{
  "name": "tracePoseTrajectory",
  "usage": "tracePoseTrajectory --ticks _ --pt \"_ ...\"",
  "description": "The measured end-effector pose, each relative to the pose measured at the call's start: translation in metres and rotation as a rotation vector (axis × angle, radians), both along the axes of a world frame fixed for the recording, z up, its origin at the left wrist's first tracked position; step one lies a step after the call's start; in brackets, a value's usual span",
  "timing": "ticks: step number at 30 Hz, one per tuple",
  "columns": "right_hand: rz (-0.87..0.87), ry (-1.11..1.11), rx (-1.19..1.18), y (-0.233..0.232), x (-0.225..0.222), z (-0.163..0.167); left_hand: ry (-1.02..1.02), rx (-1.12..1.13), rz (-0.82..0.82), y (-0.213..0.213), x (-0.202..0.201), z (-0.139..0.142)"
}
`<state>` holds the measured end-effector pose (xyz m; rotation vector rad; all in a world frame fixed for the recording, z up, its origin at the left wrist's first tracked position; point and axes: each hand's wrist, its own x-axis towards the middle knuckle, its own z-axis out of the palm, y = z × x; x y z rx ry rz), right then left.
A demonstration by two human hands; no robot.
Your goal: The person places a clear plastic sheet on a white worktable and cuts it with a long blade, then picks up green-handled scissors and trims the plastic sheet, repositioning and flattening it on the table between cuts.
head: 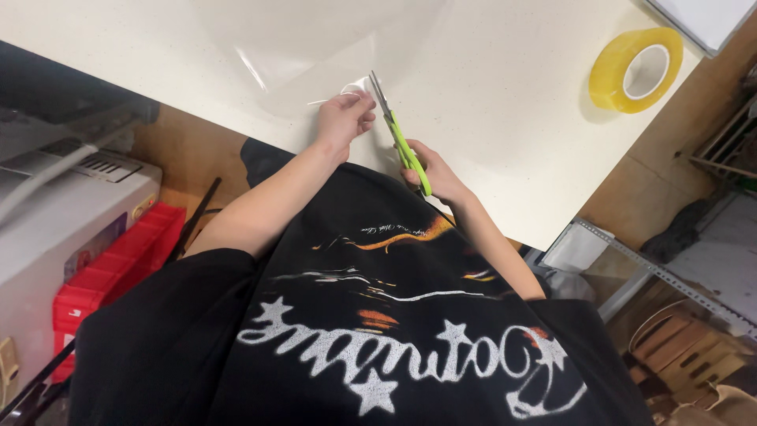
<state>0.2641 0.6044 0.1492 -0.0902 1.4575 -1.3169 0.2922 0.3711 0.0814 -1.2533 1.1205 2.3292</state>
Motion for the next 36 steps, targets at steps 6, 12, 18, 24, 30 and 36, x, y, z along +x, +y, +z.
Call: tracePoseTrajectory --ticks 6,12,18,24,30,36 --pt "0.031 0.015 0.041 0.002 -0.002 0.003 -0.002 -0.002 0.011 -0.002 0.001 0.002" --pt "0.058 0.025 0.046 0.008 -0.007 0.005 0.049 -0.028 -0.019 -0.003 0.002 0.003" --pt "0.033 0.015 0.035 0.004 -0.004 0.002 0.044 -0.020 -0.008 -0.001 -0.001 0.002" --pt "0.069 0.122 0.055 0.005 0.002 -0.003 0.035 -0.024 0.002 0.001 -0.002 0.001" --pt "0.030 0.134 0.050 0.004 0.005 -0.004 0.006 0.003 0.016 0.003 -0.004 0.003" --pt "-0.006 0.066 0.053 0.002 0.005 -0.001 0.010 0.010 0.031 0.005 -0.006 0.006"
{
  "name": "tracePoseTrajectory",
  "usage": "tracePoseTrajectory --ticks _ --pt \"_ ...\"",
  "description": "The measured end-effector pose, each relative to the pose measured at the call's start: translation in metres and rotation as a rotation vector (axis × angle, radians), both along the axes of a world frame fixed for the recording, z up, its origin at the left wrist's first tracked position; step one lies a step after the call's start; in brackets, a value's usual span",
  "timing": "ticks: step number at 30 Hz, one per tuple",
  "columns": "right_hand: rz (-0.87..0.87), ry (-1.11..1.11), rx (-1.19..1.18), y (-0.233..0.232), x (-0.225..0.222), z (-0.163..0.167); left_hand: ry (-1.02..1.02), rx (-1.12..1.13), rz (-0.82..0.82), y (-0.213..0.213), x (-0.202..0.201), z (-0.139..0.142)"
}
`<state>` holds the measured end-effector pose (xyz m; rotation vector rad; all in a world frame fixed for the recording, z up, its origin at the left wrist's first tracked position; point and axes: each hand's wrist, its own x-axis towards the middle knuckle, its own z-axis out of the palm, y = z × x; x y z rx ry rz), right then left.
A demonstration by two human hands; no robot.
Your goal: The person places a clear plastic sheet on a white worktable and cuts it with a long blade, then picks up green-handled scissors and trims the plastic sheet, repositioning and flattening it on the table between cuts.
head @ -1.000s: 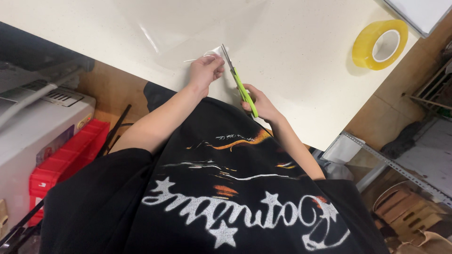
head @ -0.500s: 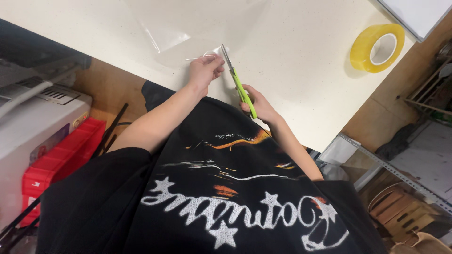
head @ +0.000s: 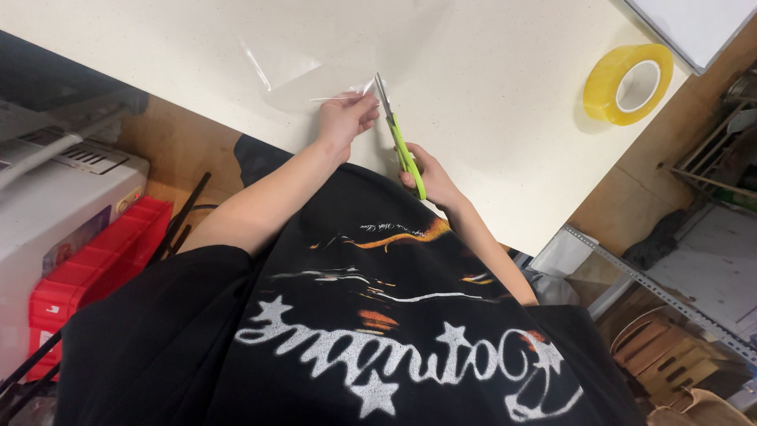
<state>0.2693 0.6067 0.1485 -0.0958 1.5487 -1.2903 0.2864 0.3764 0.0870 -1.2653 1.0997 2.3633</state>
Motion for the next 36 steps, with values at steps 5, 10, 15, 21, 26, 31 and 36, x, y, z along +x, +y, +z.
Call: tracePoseTrajectory --ticks 5,10,15,21,26,31,36 --pt "0.018 0.036 0.027 0.0016 0.0001 0.0027 0.001 -0.018 -0.028 -0.0009 0.0014 -0.0009" --pt "0.039 0.015 0.027 0.0054 -0.0053 0.0057 0.015 -0.017 -0.021 0.0004 0.0018 -0.0043" --pt "0.035 -0.005 0.007 0.0070 -0.0050 0.0035 0.014 -0.017 -0.023 0.0001 0.0018 -0.0053" --pt "0.042 0.068 -0.003 0.0081 -0.0010 -0.0031 0.014 -0.018 -0.037 -0.0014 0.0014 -0.0027" --pt "0.042 0.068 0.005 0.0072 -0.0021 -0.0026 0.019 -0.014 -0.050 -0.0024 0.0010 -0.0015" --pt "0.024 0.026 -0.001 0.0021 -0.0054 0.0005 0.012 -0.011 -0.087 -0.0025 0.0005 0.0005" --pt "0.014 0.020 -0.012 -0.0006 -0.0086 0.0000 0.011 -0.011 -0.099 -0.0043 -0.0010 0.0020"
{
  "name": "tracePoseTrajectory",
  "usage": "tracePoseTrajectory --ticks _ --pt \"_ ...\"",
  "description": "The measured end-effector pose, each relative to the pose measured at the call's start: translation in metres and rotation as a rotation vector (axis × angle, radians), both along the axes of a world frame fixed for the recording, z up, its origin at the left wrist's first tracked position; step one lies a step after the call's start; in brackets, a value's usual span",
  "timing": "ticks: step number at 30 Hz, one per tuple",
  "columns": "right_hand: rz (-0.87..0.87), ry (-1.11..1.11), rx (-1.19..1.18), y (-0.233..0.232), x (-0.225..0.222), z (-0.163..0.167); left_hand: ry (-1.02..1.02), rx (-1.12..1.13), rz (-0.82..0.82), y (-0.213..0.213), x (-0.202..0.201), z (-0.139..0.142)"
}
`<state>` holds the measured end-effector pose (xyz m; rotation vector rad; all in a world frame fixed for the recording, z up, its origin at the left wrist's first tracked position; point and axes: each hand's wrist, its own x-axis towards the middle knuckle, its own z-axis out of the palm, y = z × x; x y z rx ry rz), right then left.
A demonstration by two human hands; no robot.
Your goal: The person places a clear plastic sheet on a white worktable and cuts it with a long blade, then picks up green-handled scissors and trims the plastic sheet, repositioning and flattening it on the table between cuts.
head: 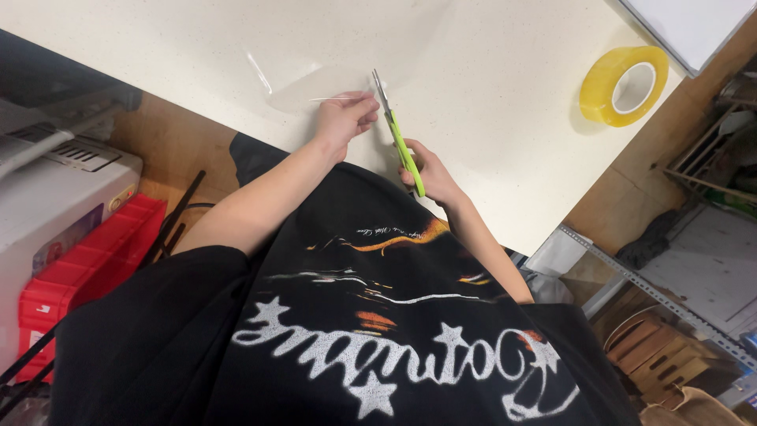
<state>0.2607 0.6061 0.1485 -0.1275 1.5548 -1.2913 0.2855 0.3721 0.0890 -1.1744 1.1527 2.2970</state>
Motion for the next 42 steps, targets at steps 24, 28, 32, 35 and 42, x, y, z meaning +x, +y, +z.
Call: tracePoseTrajectory --ticks 24,28,32,35,42 --pt "-0.036 -0.006 -0.059 -0.002 0.009 -0.021 -0.032 0.080 0.038 0.000 0.000 0.006" --pt "-0.052 0.001 -0.045 -0.005 0.010 -0.024 -0.023 0.095 0.013 0.004 0.001 0.004" --pt "-0.077 0.011 -0.067 -0.009 0.013 -0.026 -0.020 0.103 0.041 0.007 0.002 -0.001" --pt "-0.101 -0.056 -0.095 -0.010 0.015 -0.029 -0.008 0.116 0.050 0.009 0.005 -0.006" --pt "-0.054 0.045 -0.050 -0.009 0.017 -0.034 0.003 0.109 0.040 0.010 0.008 -0.012"
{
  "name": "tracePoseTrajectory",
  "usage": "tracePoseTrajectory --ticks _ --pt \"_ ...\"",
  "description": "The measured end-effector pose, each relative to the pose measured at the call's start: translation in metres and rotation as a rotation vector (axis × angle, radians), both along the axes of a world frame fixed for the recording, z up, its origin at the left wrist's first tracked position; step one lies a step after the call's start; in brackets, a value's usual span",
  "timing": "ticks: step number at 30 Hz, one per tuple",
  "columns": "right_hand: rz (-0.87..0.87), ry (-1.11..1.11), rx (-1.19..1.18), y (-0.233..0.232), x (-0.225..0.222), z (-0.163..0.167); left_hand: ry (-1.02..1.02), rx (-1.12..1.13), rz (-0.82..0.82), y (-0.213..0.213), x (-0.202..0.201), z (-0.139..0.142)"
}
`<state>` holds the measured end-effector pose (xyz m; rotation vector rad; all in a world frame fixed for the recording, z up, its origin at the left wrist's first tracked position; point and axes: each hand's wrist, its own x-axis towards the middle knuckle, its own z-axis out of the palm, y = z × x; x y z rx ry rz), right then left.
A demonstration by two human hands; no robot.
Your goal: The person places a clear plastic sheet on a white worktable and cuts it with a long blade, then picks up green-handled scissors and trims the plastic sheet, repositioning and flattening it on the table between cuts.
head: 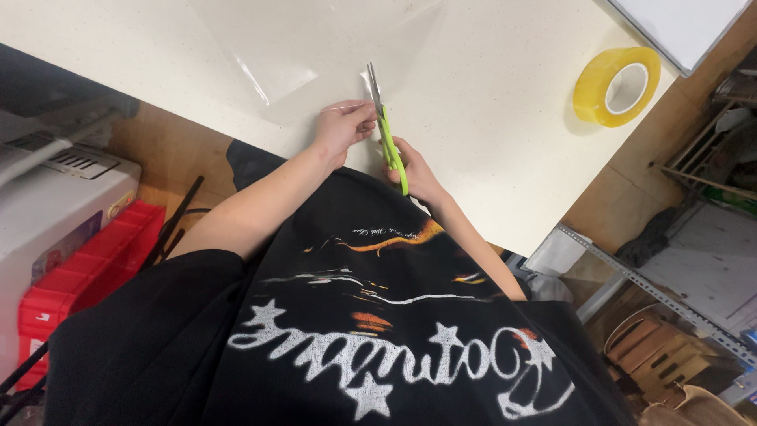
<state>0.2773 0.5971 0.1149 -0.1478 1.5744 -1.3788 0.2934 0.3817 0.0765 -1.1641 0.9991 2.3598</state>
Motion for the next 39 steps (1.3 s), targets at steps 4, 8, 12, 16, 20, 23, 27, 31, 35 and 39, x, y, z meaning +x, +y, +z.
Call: tracePoseTrajectory --ticks 4,8,12,16,20,23,27,31,35,39 --pt "-0.023 -0.065 0.020 -0.001 0.000 -0.001 -0.010 0.001 0.004 0.001 0.001 0.001" --pt "-0.044 -0.092 -0.039 -0.003 -0.002 -0.001 -0.007 -0.003 -0.011 0.000 0.003 0.002" --pt "-0.037 -0.114 -0.032 -0.002 -0.004 0.001 0.001 -0.009 -0.013 0.000 0.003 0.003" --pt "-0.021 -0.107 -0.011 0.001 -0.005 0.000 -0.011 0.011 -0.010 0.000 0.003 0.003" --pt "0.067 0.002 0.016 0.016 -0.005 0.001 -0.003 0.016 0.008 -0.001 0.002 0.003" --pt "0.117 -0.009 0.117 0.040 -0.001 0.006 0.004 0.025 0.035 -0.006 -0.002 0.004" --pt "0.087 0.121 0.236 0.075 0.008 0.015 0.004 0.049 0.065 -0.011 -0.007 0.006" --pt "0.011 0.406 0.618 0.087 0.007 0.010 -0.004 0.065 0.071 -0.011 -0.013 0.006" --pt "-0.133 0.673 0.708 0.087 -0.007 0.003 -0.008 0.069 0.069 -0.010 -0.014 0.004" --pt "-0.157 1.090 0.617 0.073 -0.019 0.006 -0.044 0.059 0.085 -0.010 -0.008 0.000"
